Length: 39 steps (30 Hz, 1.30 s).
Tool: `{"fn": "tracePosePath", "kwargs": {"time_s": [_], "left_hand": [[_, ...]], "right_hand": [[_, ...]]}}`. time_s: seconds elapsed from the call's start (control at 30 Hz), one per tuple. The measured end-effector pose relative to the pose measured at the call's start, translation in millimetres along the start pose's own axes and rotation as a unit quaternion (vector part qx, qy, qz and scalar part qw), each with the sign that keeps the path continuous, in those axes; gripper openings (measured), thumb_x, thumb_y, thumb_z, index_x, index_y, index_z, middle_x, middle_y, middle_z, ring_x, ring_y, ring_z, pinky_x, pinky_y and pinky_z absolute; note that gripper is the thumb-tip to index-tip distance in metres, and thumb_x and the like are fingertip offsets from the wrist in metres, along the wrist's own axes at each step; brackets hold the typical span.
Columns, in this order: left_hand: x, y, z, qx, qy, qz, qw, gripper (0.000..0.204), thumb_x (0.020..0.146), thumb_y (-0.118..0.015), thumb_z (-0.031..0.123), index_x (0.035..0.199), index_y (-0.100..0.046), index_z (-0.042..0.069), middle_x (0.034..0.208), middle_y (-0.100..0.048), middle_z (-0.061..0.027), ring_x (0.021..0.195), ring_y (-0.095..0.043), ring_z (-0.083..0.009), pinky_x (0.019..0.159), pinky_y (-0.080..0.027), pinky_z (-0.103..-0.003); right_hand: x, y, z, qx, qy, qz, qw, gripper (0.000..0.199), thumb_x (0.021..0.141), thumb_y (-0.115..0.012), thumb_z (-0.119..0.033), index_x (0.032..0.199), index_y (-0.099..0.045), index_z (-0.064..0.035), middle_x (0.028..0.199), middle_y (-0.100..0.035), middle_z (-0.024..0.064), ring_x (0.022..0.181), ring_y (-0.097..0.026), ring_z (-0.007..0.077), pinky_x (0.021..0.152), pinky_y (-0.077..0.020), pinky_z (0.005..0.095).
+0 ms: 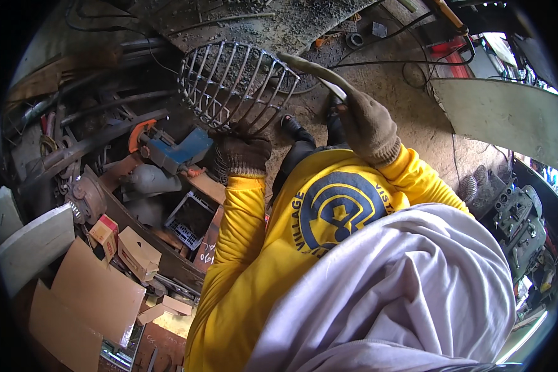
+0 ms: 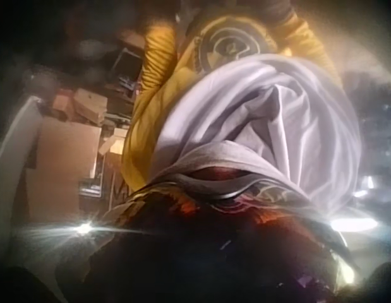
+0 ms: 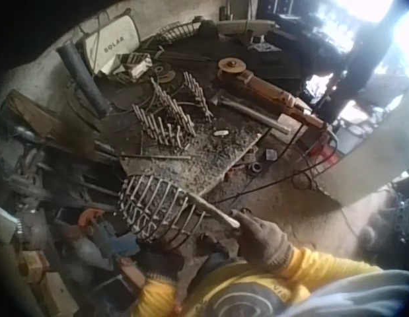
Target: The person strikes a metal grate with a hammer several times and then welds a metal rod onto the grate using a welding electrode.
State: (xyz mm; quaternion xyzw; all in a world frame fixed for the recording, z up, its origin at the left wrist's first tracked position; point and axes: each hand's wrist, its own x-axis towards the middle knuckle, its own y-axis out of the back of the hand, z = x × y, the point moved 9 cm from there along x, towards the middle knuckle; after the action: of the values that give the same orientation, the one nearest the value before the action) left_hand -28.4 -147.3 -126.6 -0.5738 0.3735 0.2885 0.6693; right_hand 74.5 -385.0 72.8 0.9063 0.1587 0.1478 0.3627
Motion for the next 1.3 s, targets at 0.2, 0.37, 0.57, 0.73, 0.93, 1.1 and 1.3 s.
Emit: {"fn": "tracePosePath", "kwargs": {"time_s": [0.2, 0.37, 0.57, 0.73, 0.93, 1.1, 1.3], "left_hand": [[-7, -14, 0, -0.003, -0.046, 0.017, 0.999, 0.065, 0.087, -0.038, 0.076, 0.077, -0.065, 0.018, 0.068, -0.064, -0.0022, 0.05, -0.051, -0.0172, 0.045, -0.044, -0.03], [-13, -32, -4, -0.043, -0.053, -0.152, 0.986, 0.065, 0.089, -0.038, 0.074, 0.094, -0.067, 0.016, 0.077, -0.067, -0.0019, 0.061, -0.059, -0.018, 0.048, -0.046, -0.03], [-15, -6, -5, 0.016, -0.089, 0.108, 0.99, 0.057, 0.088, -0.044, 0.07, 0.071, -0.06, 0.019, 0.066, -0.059, 0.004, 0.049, -0.045, -0.0131, 0.042, -0.037, -0.029], [-12, -25, -10, -0.015, -0.098, 0.092, 0.991, 0.051, 0.092, -0.043, 0.063, 0.073, -0.062, 0.018, 0.061, -0.05, 0.0025, 0.05, -0.042, -0.0125, 0.044, -0.039, -0.03], [-22, -46, -4, -0.068, -0.136, -0.028, 0.988, 0.047, 0.092, -0.048, 0.059, 0.086, -0.066, 0.016, 0.079, -0.064, -0.0019, 0.06, -0.056, -0.0157, 0.06, -0.051, -0.028], [-21, -39, -10, -0.026, -0.129, 0.05, 0.99, 0.053, 0.092, -0.046, 0.064, 0.096, -0.067, 0.016, 0.095, -0.07, -0.0043, 0.07, -0.064, -0.0189, 0.069, -0.054, -0.028], [-16, -28, -8, -0.001, -0.135, 0.064, 0.989, 0.056, 0.091, -0.044, 0.066, 0.1, -0.069, 0.017, 0.094, -0.07, -0.0039, 0.07, -0.063, -0.0191, 0.069, -0.054, -0.027]], "right_hand": [[8, -2, 2, 0.014, -0.006, -0.01, 1.0, 0.041, 0.088, -0.062, -0.012, 0.128, -0.054, -0.0064, 0.09, -0.066, 0.0177, 0.077, -0.066, 0.0361, 0.065, -0.0533, 0.0424], [8, -5, -2, 0.005, 0.019, -0.007, 1.0, 0.041, 0.088, -0.062, -0.011, 0.128, -0.054, -0.0069, 0.088, -0.066, 0.0176, 0.076, -0.066, 0.0365, 0.063, -0.0533, 0.0422], [6, -10, 4, 0.033, -0.012, -0.02, 0.999, 0.04, 0.089, -0.062, -0.013, 0.128, -0.055, -0.0068, 0.092, -0.067, 0.0184, 0.078, -0.066, 0.037, 0.065, -0.0541, 0.0418], [5, 4, -6, -0.004, 0.023, 0.032, 0.999, 0.04, 0.089, -0.062, -0.013, 0.128, -0.055, -0.0057, 0.089, -0.067, 0.0178, 0.077, -0.066, 0.0368, 0.066, -0.0531, 0.0421], [0, 22, -14, 0.048, 0.02, 0.029, 0.998, 0.041, 0.088, -0.063, -0.011, 0.127, -0.055, -0.002, 0.084, -0.065, 0.017, 0.075, -0.067, 0.0344, 0.066, -0.053, 0.0411], [-7, 10, -1, 0.013, 0.03, 0.004, 0.999, 0.043, 0.086, -0.063, -0.012, 0.127, -0.054, -0.0019, 0.086, -0.065, 0.0174, 0.072, -0.066, 0.0358, 0.065, -0.0529, 0.0423], [-13, 7, -1, -0.018, 0.039, -0.021, 0.999, 0.043, 0.086, -0.063, -0.012, 0.127, -0.054, -0.0029, 0.089, -0.065, 0.0178, 0.074, -0.066, 0.0361, 0.064, -0.0532, 0.0424]]}}
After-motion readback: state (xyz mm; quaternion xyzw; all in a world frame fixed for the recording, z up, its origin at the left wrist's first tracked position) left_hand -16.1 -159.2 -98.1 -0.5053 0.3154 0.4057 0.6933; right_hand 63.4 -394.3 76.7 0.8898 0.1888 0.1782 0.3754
